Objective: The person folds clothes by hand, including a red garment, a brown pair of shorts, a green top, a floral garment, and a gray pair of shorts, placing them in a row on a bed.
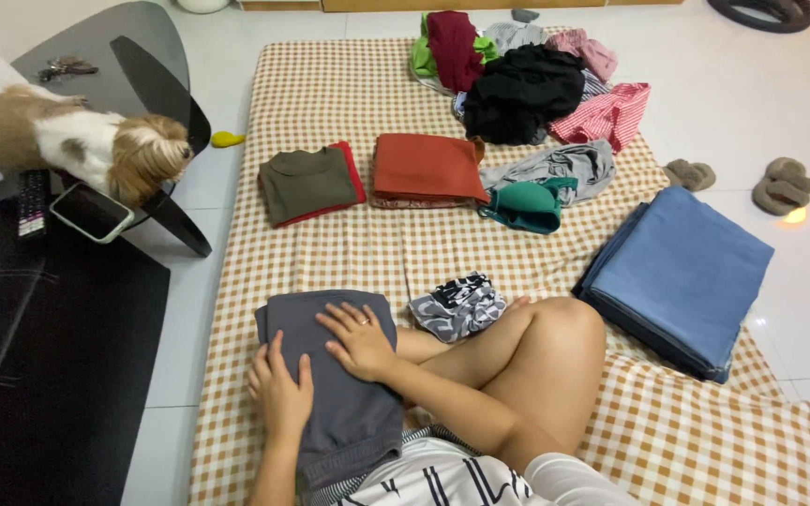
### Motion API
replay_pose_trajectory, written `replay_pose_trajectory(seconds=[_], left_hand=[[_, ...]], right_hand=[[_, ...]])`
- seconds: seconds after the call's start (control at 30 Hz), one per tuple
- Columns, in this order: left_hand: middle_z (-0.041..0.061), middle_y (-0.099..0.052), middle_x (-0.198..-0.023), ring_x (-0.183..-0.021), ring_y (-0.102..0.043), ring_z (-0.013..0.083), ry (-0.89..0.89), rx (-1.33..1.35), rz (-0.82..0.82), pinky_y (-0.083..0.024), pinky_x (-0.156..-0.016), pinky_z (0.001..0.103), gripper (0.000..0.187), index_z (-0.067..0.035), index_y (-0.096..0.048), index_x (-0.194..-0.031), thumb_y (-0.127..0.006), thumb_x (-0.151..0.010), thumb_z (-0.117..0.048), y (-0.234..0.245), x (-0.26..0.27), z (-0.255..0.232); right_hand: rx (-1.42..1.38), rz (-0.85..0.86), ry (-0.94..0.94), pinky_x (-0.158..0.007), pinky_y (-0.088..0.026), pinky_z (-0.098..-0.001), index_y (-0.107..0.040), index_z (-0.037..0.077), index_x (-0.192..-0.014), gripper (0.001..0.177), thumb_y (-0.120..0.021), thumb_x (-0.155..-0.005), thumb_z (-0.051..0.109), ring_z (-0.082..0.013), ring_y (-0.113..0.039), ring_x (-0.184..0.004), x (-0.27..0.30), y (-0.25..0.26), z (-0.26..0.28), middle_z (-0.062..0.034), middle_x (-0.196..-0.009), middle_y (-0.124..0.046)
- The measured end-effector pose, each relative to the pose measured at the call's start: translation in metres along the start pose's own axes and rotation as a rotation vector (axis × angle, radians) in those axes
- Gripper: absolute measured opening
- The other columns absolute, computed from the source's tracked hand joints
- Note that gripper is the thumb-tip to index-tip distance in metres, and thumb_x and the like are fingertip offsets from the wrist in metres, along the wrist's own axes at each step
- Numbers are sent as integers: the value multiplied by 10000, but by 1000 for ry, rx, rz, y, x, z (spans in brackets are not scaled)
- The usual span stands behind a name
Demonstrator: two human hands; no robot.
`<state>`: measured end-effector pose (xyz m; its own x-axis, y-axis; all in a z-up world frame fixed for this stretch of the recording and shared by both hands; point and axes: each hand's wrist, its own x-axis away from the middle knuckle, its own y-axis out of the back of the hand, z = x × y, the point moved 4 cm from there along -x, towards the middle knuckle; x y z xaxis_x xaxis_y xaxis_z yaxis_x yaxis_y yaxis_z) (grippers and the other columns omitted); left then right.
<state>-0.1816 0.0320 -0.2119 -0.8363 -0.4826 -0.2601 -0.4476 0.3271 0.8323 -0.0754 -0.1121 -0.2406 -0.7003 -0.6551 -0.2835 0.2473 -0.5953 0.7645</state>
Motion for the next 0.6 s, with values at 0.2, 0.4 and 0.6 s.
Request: replay_pose_trajectory(seconds=[0.2,0.4,0.6], left_hand=[[272,-586,-1375,-1251,-582,442,209,145,108,-474,-1039,495,672,1,-479,-1467,-638,-988,-443,-10,-42,11],[266,-670,-1307,-1218,-665,368,370,593,271,-531,-1005,410,680,60,-503,-1431,-693,-939,-371,-35,-65,51],[237,-657,-1330,-1229,-627,352,384,791,146,-490,-1031,400,645,55,-529,-1421,-650,-971,-391,-31,-64,62]], right_hand=[[-216,77,-582,-1166,-316,-515,-470,159,-1514,572,-424,-1036,470,-381,-484,-1385,7,-18,-89,-199,-1488,-525],[-557,-23,-605,-1119,-417,-385,-525,85,-1466,563,-443,-1057,463,-344,-552,-1338,0,-67,-176,-225,-1418,-598],[-609,-174,-624,-908,-565,-357,-677,46,-1291,387,-711,-944,216,-270,-688,-1030,0,-70,-189,-172,-1125,-728]])
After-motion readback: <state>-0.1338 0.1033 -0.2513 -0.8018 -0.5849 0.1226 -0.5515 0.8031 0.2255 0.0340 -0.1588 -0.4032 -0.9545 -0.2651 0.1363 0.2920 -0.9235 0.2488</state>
